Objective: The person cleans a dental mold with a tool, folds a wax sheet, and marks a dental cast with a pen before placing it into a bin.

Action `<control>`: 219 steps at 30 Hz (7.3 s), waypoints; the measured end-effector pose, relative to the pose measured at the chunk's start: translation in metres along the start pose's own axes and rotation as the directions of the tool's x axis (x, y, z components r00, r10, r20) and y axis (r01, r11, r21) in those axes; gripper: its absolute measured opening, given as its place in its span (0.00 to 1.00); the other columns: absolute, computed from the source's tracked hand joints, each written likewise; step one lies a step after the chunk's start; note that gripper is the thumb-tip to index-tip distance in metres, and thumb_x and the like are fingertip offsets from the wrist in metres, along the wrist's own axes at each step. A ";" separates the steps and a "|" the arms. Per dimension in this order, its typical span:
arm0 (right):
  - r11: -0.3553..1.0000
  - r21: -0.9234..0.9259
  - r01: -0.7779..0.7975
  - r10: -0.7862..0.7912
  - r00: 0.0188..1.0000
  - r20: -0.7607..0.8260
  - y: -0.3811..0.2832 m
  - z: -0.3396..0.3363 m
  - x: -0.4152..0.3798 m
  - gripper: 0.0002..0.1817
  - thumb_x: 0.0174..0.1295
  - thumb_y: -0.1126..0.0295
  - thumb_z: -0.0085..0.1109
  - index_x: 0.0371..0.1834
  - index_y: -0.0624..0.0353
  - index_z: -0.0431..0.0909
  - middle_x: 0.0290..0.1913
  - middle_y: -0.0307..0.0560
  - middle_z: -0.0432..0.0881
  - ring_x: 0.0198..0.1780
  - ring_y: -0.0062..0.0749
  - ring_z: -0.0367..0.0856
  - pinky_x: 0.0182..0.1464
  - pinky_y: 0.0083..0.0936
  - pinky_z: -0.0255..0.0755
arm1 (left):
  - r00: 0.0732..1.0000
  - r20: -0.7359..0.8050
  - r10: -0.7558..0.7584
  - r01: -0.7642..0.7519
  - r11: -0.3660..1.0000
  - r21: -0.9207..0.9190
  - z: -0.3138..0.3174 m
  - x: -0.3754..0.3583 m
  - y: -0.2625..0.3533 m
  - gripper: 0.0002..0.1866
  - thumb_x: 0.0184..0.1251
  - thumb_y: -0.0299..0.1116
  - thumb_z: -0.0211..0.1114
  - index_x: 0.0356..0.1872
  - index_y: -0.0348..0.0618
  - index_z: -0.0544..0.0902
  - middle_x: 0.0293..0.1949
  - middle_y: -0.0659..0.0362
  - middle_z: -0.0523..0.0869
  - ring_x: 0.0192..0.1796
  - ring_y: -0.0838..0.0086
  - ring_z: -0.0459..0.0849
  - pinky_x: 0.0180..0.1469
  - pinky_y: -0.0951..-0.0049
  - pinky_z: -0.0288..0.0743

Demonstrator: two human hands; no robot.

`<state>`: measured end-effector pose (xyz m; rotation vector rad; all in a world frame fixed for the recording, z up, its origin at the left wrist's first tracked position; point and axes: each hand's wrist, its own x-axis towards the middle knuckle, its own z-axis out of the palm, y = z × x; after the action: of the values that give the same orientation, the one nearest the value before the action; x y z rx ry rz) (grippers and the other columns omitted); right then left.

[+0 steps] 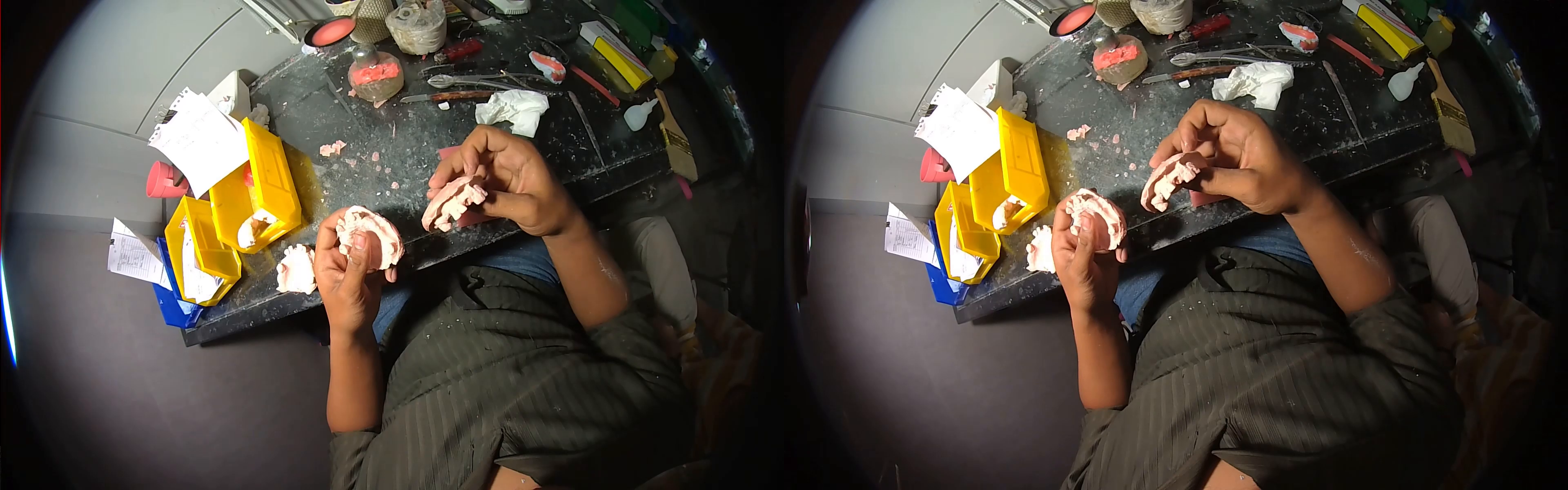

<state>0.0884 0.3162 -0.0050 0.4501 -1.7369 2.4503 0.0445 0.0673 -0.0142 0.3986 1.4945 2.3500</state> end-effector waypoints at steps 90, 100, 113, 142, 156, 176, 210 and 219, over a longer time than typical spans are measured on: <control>0.984 0.143 -0.107 0.127 0.982 -0.138 -0.004 0.001 0.001 0.28 0.63 0.75 0.55 0.68 0.70 0.65 0.52 0.56 0.81 0.49 0.35 0.86 0.52 0.33 0.85 | 0.884 -0.423 -0.198 0.380 0.831 0.407 -0.094 -0.035 0.052 0.16 0.77 0.37 0.60 0.32 0.34 0.80 0.15 0.60 0.78 0.10 0.81 0.69 0.13 0.76 0.61; 0.981 0.157 -0.115 0.138 0.980 -0.142 -0.003 0.001 0.000 0.28 0.63 0.75 0.55 0.67 0.70 0.65 0.51 0.55 0.81 0.49 0.34 0.86 0.51 0.31 0.84 | 0.988 -0.011 -0.154 0.142 0.935 -0.326 -0.080 -0.061 0.055 0.11 0.75 0.31 0.57 0.39 0.30 0.77 0.27 0.52 0.78 0.13 0.74 0.72 0.14 0.77 0.66; 0.983 0.139 -0.121 0.138 0.984 -0.117 -0.004 -0.001 0.001 0.28 0.62 0.74 0.56 0.67 0.70 0.65 0.51 0.56 0.82 0.49 0.34 0.86 0.51 0.31 0.84 | 0.994 0.099 0.039 -0.007 0.953 -0.302 -0.060 -0.066 0.055 0.10 0.60 0.25 0.67 0.38 0.29 0.76 0.27 0.51 0.80 0.16 0.69 0.78 0.16 0.72 0.72; 0.970 0.174 -0.170 0.191 0.975 -0.112 -0.008 0.002 0.003 0.27 0.61 0.76 0.56 0.66 0.68 0.66 0.51 0.55 0.82 0.52 0.34 0.85 0.57 0.30 0.80 | 0.940 0.161 0.300 0.019 -0.517 0.856 -0.082 0.146 0.118 0.09 0.63 0.36 0.65 0.32 0.43 0.88 0.32 0.49 0.90 0.36 0.54 0.91 0.41 0.55 0.82; 0.977 0.157 -0.142 0.154 0.986 -0.071 -0.007 0.002 0.002 0.27 0.62 0.76 0.55 0.66 0.68 0.67 0.50 0.54 0.81 0.49 0.31 0.84 0.55 0.28 0.80 | 0.824 0.449 0.347 -0.247 -0.493 0.834 -0.103 0.037 0.113 0.11 0.59 0.30 0.69 0.43 0.50 0.85 0.48 0.64 0.87 0.61 0.62 0.80 0.74 0.36 0.46; 0.986 0.115 -0.122 0.134 0.985 -0.105 -0.005 0.002 0.003 0.27 0.62 0.77 0.54 0.67 0.67 0.67 0.48 0.53 0.83 0.47 0.32 0.86 0.52 0.26 0.81 | 0.950 -0.242 0.199 -0.105 0.930 0.352 -0.064 0.004 0.084 0.16 0.81 0.37 0.57 0.31 0.40 0.81 0.20 0.66 0.77 0.17 0.85 0.69 0.19 0.82 0.62; 0.942 -0.327 0.079 -0.094 0.995 -0.030 -0.005 0.053 0.043 0.15 0.69 0.78 0.61 0.57 0.70 0.80 0.51 0.50 0.82 0.49 0.26 0.83 0.51 0.23 0.79 | 0.900 0.154 0.407 -0.408 0.667 0.623 0.035 0.020 0.013 0.14 0.73 0.28 0.65 0.55 0.32 0.78 0.39 0.56 0.87 0.34 0.83 0.83 0.36 0.80 0.77; 0.303 -0.952 -0.032 -0.324 0.936 -0.135 -0.028 -0.036 0.091 0.05 0.61 0.73 0.66 0.37 0.63 0.86 0.39 0.54 0.86 0.45 0.49 0.85 0.51 0.38 0.77 | 0.994 -0.085 0.069 -0.055 0.987 0.149 0.026 0.053 0.002 0.10 0.77 0.30 0.58 0.47 0.32 0.79 0.29 0.52 0.87 0.24 0.72 0.86 0.23 0.76 0.75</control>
<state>0.0023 0.3518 0.0365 0.0439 -2.4044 0.8631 0.0065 0.1097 0.0019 0.3852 1.7273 2.3409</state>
